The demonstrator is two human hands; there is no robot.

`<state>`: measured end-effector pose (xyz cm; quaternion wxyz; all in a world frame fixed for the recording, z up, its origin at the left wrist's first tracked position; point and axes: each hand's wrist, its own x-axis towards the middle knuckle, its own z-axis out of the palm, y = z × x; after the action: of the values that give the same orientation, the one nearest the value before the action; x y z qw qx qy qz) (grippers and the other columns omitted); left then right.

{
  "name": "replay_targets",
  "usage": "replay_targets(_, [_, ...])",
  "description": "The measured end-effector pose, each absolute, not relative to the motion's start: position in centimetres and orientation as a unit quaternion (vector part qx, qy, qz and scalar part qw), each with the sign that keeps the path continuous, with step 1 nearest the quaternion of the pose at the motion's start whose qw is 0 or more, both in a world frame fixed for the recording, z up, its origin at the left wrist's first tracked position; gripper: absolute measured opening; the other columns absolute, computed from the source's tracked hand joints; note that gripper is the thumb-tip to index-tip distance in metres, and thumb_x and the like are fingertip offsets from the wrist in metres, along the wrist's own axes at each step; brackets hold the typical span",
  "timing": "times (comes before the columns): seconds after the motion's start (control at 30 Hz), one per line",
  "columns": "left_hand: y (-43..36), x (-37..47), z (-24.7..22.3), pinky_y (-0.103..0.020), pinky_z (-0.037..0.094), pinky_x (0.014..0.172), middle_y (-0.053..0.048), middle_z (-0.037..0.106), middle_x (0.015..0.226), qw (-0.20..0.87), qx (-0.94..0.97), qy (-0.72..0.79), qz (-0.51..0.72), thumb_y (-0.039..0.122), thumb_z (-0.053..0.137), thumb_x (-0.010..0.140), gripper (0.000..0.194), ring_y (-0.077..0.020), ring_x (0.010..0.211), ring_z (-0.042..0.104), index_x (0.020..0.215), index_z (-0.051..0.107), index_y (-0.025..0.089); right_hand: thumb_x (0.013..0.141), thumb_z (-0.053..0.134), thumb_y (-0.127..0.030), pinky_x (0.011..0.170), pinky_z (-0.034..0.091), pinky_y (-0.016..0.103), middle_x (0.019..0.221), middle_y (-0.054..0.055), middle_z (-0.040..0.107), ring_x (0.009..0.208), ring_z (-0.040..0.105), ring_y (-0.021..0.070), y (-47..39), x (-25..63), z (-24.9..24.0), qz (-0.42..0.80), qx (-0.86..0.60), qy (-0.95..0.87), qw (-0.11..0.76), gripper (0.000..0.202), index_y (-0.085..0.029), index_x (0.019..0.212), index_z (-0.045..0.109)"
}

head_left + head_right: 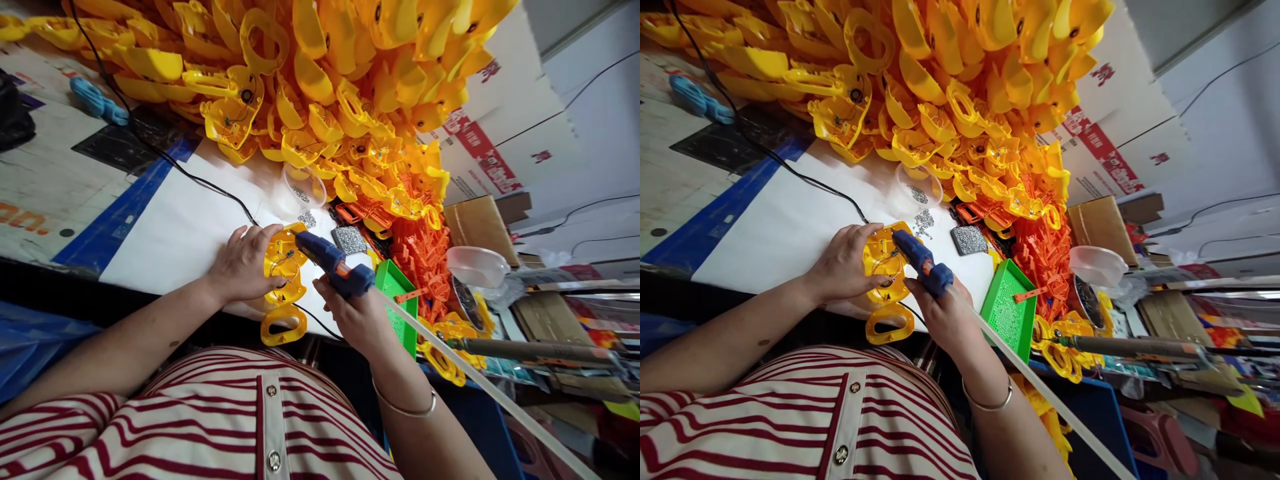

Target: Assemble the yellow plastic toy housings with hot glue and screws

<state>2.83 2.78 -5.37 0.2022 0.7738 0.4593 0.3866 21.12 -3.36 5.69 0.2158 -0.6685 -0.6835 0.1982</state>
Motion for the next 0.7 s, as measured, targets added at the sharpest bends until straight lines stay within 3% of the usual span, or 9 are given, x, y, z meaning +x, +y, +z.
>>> replay_targets(0.2, [2.9, 2.9, -5.3, -0.057, 0.039, 0.11, -0.013, 0.06, 0.125, 0.201, 0.765, 0.467, 0.395, 0.037, 0.081, 0.065, 0.087, -0.0328, 0.116, 0.058, 0.137, 0.036, 0.021, 0.085, 0.062, -0.051, 0.047, 0.044, 0.025, 0.06, 0.0, 0.057, 0.057, 0.052, 0.0133, -3.2, 22.2, 7.2, 0.249, -0.627, -0.715, 0.183, 0.032, -0.022, 0.072, 0.064])
replay_targets(0.3, [2.9, 2.9, -5.3, -0.057, 0.039, 0.11, -0.013, 0.06, 0.125, 0.202, 0.758, 0.47, 0.405, 0.035, 0.081, 0.065, 0.085, -0.0327, 0.116, 0.058, 0.136, 0.037, 0.021, 0.082, 0.066, -0.055, 0.042, 0.041, 0.023, 0.059, -0.001, 0.056, 0.051, 0.049, 0.0109, -3.6, 22.6, 7.5, 0.277, -0.636, -0.688, 0.214, 0.035, -0.02, 0.075, 0.065])
replay_targets(0.5, [3.0, 2.9, -5.5, -0.056, 0.043, 0.107, -0.013, 0.06, 0.125, 0.198, 0.757, 0.476, 0.402, 0.037, 0.084, 0.063, 0.088, -0.0333, 0.114, 0.06, 0.135, 0.037, 0.02, 0.069, 0.076, -0.064, 0.041, 0.048, 0.023, 0.066, -0.003, 0.06, 0.046, 0.058, 0.0106, -4.3, 22.6, 5.6, 0.381, -0.658, -0.51, 0.403, 0.053, -0.018, 0.09, 0.064])
replay_targets(0.6, [3.2, 2.6, -5.7, -0.056, 0.045, 0.105, -0.015, 0.06, 0.127, 0.206, 0.757, 0.474, 0.398, 0.034, 0.084, 0.063, 0.089, -0.0346, 0.115, 0.06, 0.136, 0.036, 0.02, 0.066, 0.078, -0.066, 0.043, 0.051, 0.023, 0.066, -0.003, 0.06, 0.047, 0.061, 0.0109, -3.7, 23.3, 2.9, 0.404, -0.646, -0.385, 0.521, 0.055, -0.017, 0.085, 0.061])
replay_targets(0.7, [3.4, 2.3, -6.0, -0.054, 0.047, 0.107, -0.014, 0.058, 0.131, 0.218, 0.759, 0.462, 0.404, 0.029, 0.084, 0.063, 0.09, -0.0344, 0.119, 0.059, 0.137, 0.035, 0.021, 0.066, 0.081, -0.06, 0.045, 0.053, 0.02, 0.064, -0.004, 0.059, 0.048, 0.06, 0.0086, -2.7, 24.4, 0.2, 0.441, -0.671, -0.251, 0.54, 0.051, -0.017, 0.08, 0.058])
